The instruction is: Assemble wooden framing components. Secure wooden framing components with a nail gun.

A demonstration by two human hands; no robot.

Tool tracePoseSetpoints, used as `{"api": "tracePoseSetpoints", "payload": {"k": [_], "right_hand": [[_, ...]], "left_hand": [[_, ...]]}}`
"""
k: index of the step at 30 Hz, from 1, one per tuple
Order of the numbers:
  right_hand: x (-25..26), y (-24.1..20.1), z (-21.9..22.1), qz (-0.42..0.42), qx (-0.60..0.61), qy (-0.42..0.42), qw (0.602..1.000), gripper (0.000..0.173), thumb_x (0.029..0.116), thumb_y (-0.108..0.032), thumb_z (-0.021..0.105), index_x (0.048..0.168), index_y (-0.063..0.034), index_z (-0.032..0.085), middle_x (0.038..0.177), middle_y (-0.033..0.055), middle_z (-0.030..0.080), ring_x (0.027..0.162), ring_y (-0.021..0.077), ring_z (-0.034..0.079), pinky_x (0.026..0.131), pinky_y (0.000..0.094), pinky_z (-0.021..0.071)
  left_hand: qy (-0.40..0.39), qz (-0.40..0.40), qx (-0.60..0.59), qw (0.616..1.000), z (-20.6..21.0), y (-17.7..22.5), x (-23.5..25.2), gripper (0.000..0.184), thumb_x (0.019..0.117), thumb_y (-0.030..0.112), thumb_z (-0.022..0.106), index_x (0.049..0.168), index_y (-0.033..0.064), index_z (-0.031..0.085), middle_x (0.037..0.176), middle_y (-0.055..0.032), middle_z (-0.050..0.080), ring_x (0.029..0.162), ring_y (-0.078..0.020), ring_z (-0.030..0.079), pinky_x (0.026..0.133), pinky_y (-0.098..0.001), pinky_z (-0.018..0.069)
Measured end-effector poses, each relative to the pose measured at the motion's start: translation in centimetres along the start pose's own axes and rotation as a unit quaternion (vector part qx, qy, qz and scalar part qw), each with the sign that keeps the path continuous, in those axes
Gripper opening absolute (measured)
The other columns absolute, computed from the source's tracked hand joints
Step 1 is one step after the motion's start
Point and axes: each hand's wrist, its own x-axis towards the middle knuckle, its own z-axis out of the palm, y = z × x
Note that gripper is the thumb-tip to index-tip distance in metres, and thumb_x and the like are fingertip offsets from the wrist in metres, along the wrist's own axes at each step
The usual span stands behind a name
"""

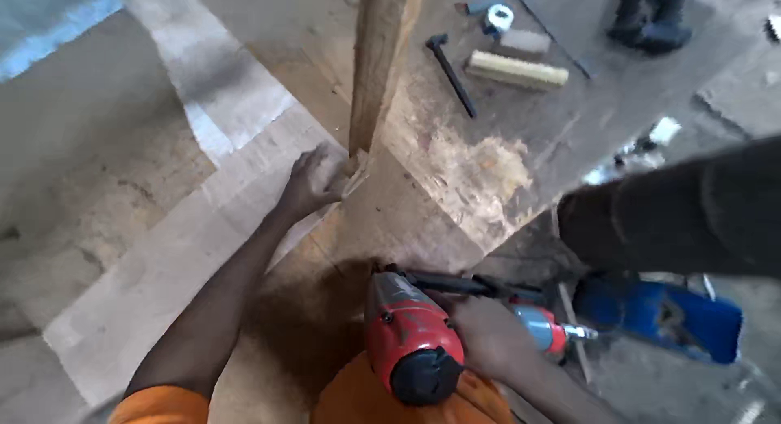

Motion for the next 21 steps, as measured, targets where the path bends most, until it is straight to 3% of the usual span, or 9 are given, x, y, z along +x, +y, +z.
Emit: {"api": "tracePoseSetpoints", "payload": {"k": [2,4,7,10,12,14,18,21], "right_hand": [[0.5,-3.2,3.1,0.028,0.029,0.007,0.999,0.049,0.0819,-0.047,0.073,0.122,-0.0203,0.064,0.09,0.0077,0.07,0.087,0.0318,0.07,0.07,0.0546,0.0555],[1.0,-5.8,5.1,0.059,0.069,0.012,0.996,0.056,0.0818,-0.043,0.074,0.13,-0.018,0.062,0.095,0.0111,0.071,0.089,0.0351,0.07,0.073,0.0573,0.0556],[1.7,-8.5,7.0,0.093,0.109,0.004,0.99,0.057,0.0809,-0.041,0.075,0.132,-0.0195,0.059,0.094,0.0088,0.07,0.088,0.0323,0.07,0.073,0.0541,0.0558],[2.4,-9.3,7.6,0.097,0.115,0.031,0.988,0.049,0.0782,-0.041,0.077,0.12,-0.0213,0.062,0.081,0.0024,0.067,0.077,0.0258,0.069,0.066,0.0493,0.0555],[2.8,-9.3,7.8,0.088,0.103,0.05,0.989,0.048,0.0752,-0.044,0.079,0.113,-0.0213,0.061,0.074,-0.001,0.064,0.071,0.0223,0.067,0.068,0.0483,0.0546],[3.0,-9.1,7.9,0.083,0.098,0.042,0.991,0.051,0.0735,-0.046,0.08,0.114,-0.0217,0.061,0.074,-0.0026,0.064,0.071,0.0203,0.066,0.076,0.0484,0.0529],[3.2,-8.8,7.8,0.076,0.096,0.034,0.992,0.051,0.0702,-0.047,0.081,0.111,-0.0229,0.062,0.074,-0.0037,0.063,0.07,0.0193,0.065,0.066,0.0446,0.0535],[3.2,-8.7,7.8,0.077,0.109,0.043,0.99,0.053,0.0689,-0.045,0.083,0.112,-0.0224,0.064,0.074,-0.003,0.064,0.071,0.0201,0.065,0.073,0.0481,0.0526]], "left_hand": [[-0.037,0.058,-0.011,0.998,0.2,0.5,2.6,0.125,0.0692,0.046,0.093,0.165,0.0131,0.019,0.161,-0.0178,0.036,0.144,-0.0339,0.041,0.114,-0.0515,0.0418],[-0.078,0.08,-0.009,0.994,0.9,1.1,4.6,0.129,0.0668,0.048,0.093,0.164,0.0088,0.017,0.163,-0.0202,0.031,0.149,-0.0332,0.034,0.121,-0.0501,0.0339],[-0.105,0.096,0.007,0.99,1.9,-0.3,6.3,0.126,0.0666,0.046,0.092,0.16,0.0014,0.021,0.156,-0.0242,0.04,0.143,-0.0328,0.043,0.118,-0.0482,0.0384],[-0.126,0.122,-0.034,0.984,2.6,-1.5,7.3,0.124,0.0659,0.045,0.09,0.16,0.0039,0.02,0.151,-0.0168,0.049,0.137,-0.0218,0.052,0.114,-0.0412,0.0448],[-0.137,0.135,-0.081,0.978,2.8,-1.8,7.5,0.125,0.0655,0.041,0.09,0.16,0.0034,0.017,0.151,-0.0137,0.049,0.138,-0.0157,0.051,0.115,-0.0351,0.0446],[-0.147,0.142,-0.103,0.973,3.0,-1.9,7.8,0.128,0.0645,0.039,0.091,0.16,0.0023,0.014,0.153,-0.014,0.046,0.139,-0.0144,0.049,0.116,-0.0327,0.0437],[-0.15,0.147,-0.105,0.972,2.9,-1.8,7.9,0.128,0.0635,0.039,0.091,0.159,0.0019,0.014,0.153,-0.0134,0.046,0.139,-0.0126,0.049,0.114,-0.03,0.0448],[-0.157,0.141,-0.138,0.968,3.1,-1.9,7.9,0.132,0.0624,0.034,0.093,0.159,0.0005,0.01,0.157,-0.0155,0.04,0.142,-0.0139,0.045,0.117,-0.0287,0.0424]]}}
